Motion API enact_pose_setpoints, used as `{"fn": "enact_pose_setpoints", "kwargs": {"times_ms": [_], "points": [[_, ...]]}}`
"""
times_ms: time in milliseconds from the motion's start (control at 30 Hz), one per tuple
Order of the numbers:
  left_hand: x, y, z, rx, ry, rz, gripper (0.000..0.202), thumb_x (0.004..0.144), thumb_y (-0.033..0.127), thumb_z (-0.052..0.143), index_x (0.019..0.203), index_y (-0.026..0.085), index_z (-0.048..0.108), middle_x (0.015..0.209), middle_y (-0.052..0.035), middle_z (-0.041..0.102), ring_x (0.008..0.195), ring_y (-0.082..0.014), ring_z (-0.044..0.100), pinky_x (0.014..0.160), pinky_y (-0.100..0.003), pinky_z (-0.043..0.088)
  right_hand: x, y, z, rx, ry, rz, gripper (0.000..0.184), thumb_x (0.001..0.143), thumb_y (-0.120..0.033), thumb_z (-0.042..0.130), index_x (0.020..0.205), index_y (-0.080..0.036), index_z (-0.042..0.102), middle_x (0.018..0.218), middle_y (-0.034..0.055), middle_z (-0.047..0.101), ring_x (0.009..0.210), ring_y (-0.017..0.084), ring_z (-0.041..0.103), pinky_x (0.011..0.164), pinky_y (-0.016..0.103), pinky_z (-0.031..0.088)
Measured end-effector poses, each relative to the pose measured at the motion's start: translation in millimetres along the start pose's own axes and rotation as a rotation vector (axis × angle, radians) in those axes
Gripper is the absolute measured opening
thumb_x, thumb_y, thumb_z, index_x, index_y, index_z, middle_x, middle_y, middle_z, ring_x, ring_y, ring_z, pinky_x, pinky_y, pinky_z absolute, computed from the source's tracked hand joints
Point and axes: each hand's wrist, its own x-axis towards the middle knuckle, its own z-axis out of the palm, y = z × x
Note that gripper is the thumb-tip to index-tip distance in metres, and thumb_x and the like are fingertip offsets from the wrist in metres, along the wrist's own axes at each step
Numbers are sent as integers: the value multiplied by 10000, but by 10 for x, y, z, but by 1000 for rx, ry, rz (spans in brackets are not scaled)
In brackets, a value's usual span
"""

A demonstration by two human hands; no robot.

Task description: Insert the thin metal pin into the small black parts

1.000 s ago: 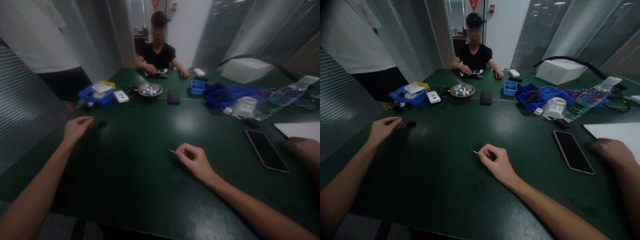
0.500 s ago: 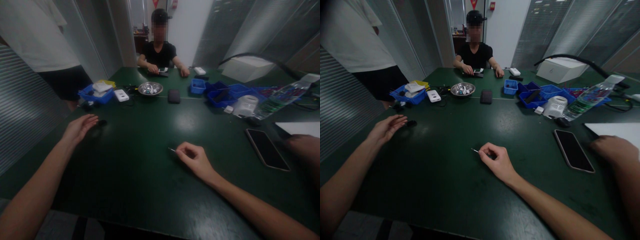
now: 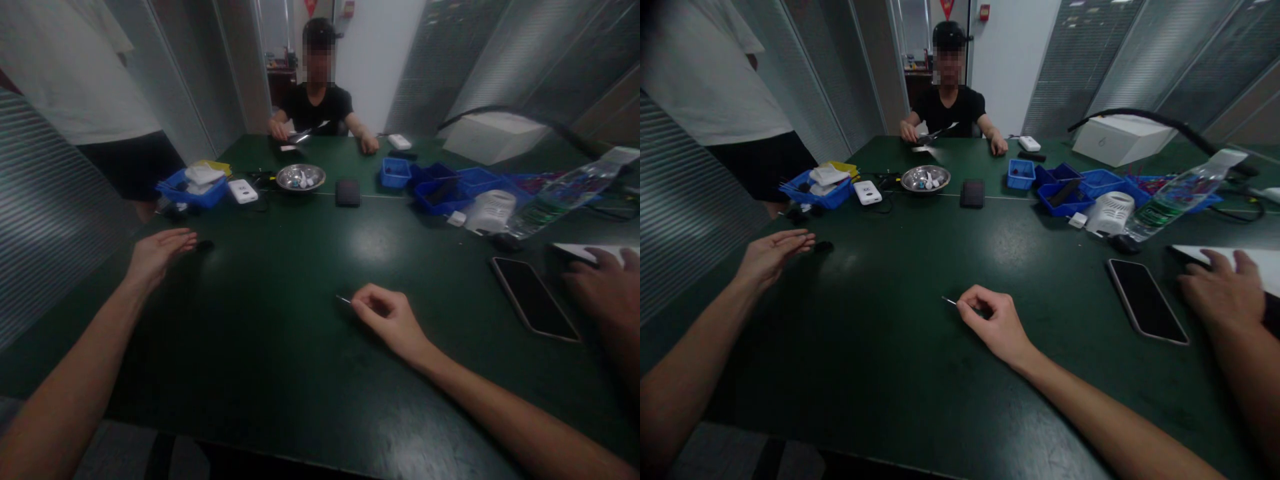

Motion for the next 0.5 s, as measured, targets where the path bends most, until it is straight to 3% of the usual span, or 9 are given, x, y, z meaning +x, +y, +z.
{"fn": "enact_pose_setpoints", "kwargs": {"times_ms": [300,500], "points": [[-98,-65,93,326,83,53,545,731,391,849,1234,206,753,1170,-111,748,1019,-242,705,846,-312,566,0,8,5,5,2,-8,228,953,-369,637,828,-186,693,703,1,630,637,153,571,583,266,429],[-202,-69,223,417,96,62,521,741,414,837,1219,217,771,1098,-103,760,976,-247,692,793,-314,537,5,32,3,13,-14,-2,221,958,-363,633,845,-184,697,725,7,649,657,160,592,605,274,442]]}}
